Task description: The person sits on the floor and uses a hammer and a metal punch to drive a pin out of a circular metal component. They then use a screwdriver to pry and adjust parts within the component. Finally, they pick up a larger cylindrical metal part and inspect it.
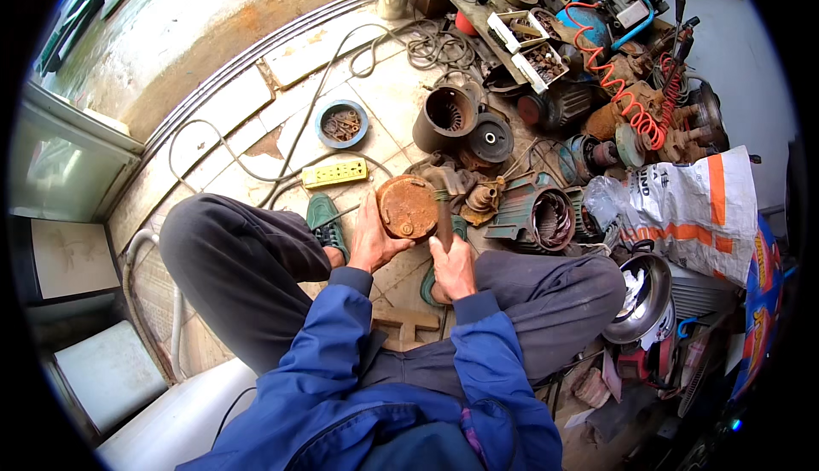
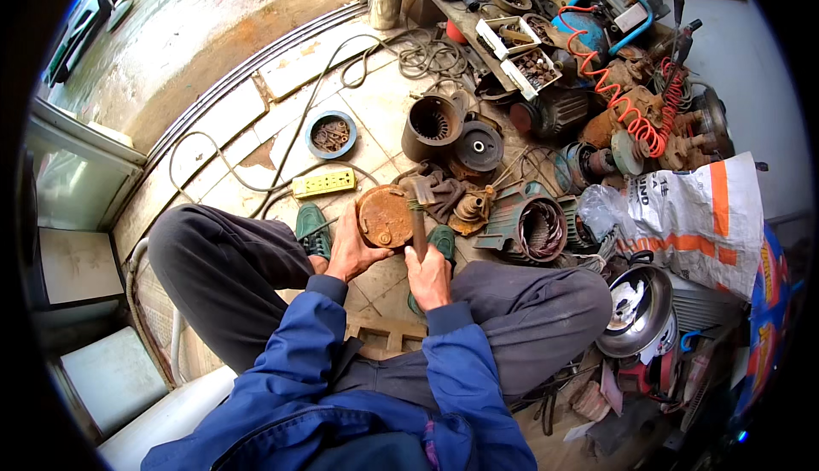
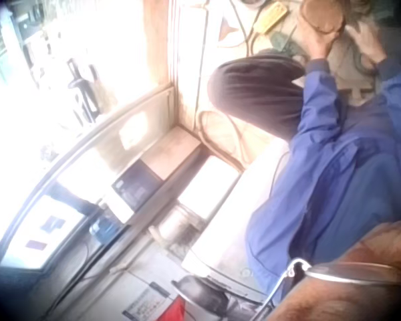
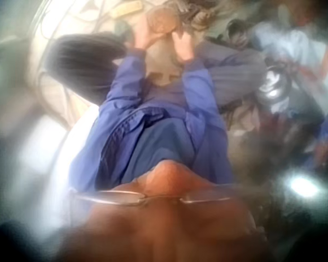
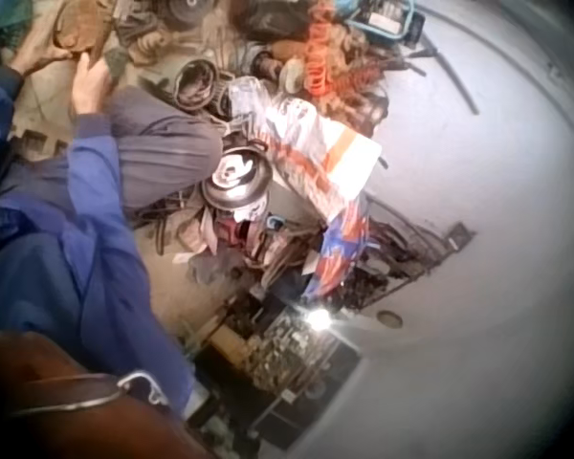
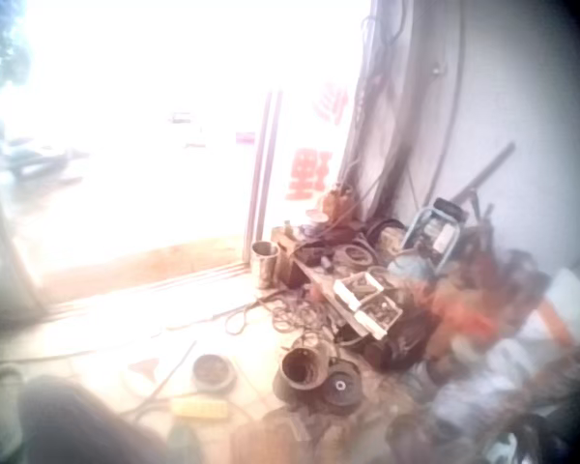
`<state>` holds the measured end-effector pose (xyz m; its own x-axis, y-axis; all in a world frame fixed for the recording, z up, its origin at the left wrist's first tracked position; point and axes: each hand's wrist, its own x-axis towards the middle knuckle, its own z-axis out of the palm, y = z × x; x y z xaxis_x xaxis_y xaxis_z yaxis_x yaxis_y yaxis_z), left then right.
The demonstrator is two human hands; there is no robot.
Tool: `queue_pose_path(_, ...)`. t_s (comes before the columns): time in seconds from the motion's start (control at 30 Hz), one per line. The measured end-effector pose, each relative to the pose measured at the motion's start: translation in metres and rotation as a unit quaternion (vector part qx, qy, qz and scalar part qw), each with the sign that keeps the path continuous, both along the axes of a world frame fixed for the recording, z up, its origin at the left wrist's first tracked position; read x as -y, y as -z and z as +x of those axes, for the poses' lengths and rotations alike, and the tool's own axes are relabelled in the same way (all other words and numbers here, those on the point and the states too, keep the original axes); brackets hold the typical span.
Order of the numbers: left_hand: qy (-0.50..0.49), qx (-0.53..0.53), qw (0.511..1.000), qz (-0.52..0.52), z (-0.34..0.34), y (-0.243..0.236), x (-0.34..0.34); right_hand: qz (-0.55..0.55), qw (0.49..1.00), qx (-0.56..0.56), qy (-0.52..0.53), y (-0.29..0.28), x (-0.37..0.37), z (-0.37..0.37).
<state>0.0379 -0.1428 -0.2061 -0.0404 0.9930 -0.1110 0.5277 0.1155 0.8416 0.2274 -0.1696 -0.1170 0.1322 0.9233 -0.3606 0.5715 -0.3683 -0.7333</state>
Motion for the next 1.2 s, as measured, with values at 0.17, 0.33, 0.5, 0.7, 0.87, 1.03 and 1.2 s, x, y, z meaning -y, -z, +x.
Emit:
queue_pose_path(0.17, 0.033, 0.033, 0.998, -0.043, -0.008, 0.002, 0.009, 0.1, 0.994, -0.048, 0.019, -0.041, 0.03, -0.007)
queue_pose_path(0.33, 0.014, 0.045, 0.998, -0.035, -0.006, 0.003, 0.011, -0.021, 0.976, 0.119, -0.181, -0.009, 0.041, -0.014)
queue_pose_path(0.5, 0.001, 0.047, 0.999, -0.011, -0.003, 0.006, 0.01, -0.014, 0.975, 0.135, -0.174, 0.001, 0.049, -0.006)
queue_pose_path(0.7, 0.019, 0.04, 0.998, -0.037, -0.006, 0.0, 0.007, 0.122, 0.992, 0.004, -0.03, -0.043, 0.078, 0.0)
queue_pose_path(0.87, -0.003, 0.065, 0.997, -0.043, -0.002, 0.021, 0.012, 0.036, 0.998, 0.048, -0.025, 0.001, 0.087, 0.028)
queue_pose_path(1.03, -0.011, 0.03, 0.997, -0.065, -0.003, -0.005, 0.006, 0.068, 0.997, -0.031, 0.03, -0.046, 0.069, 0.002)
queue_pose_path(1.2, 0.016, 0.044, 0.997, -0.062, -0.006, -0.006, 0.007, -0.04, 0.987, 0.062, -0.141, -0.016, 0.038, -0.014)
